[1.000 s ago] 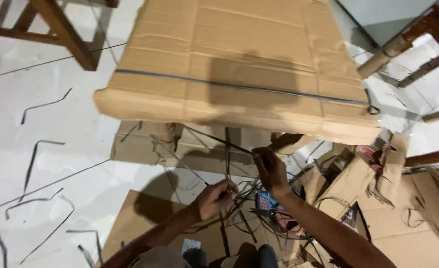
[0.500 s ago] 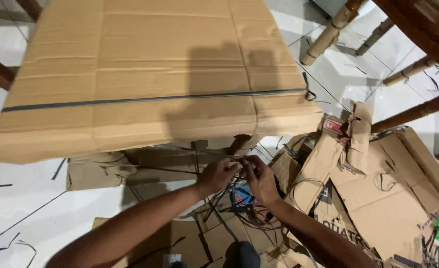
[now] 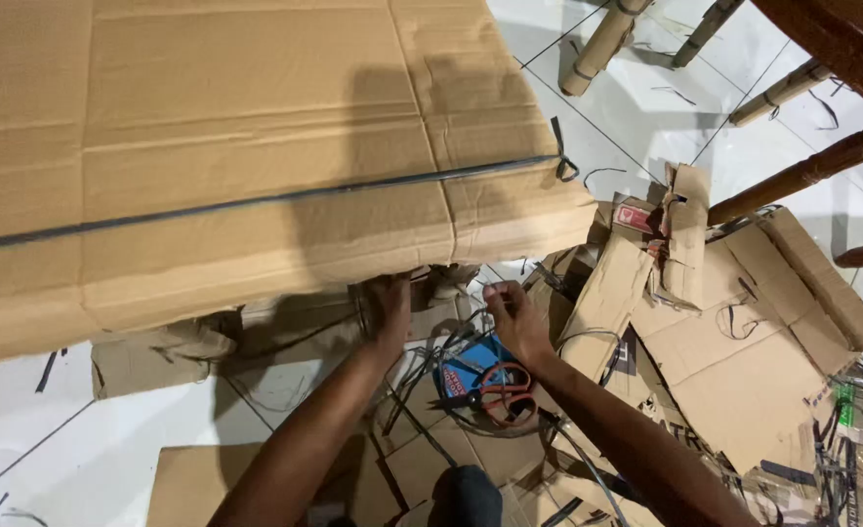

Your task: Wrapping a wooden chair with cardboard and securing it with plastic straps

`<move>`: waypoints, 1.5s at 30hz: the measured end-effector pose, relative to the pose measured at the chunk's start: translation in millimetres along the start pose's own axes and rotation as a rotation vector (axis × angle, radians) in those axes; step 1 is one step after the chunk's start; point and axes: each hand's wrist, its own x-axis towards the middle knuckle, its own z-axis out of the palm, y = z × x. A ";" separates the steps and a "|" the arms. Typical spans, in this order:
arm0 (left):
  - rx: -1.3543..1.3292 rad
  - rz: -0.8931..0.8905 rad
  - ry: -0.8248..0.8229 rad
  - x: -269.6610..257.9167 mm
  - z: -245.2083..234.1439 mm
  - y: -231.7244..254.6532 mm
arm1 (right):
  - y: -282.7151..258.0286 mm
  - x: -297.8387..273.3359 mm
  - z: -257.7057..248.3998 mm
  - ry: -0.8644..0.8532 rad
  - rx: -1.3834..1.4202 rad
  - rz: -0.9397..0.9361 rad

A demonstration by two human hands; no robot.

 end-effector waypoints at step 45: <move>0.614 0.455 0.002 -17.5 -15.1 -81.6 | -128.1 -88.6 -21.4 0.094 0.618 -0.111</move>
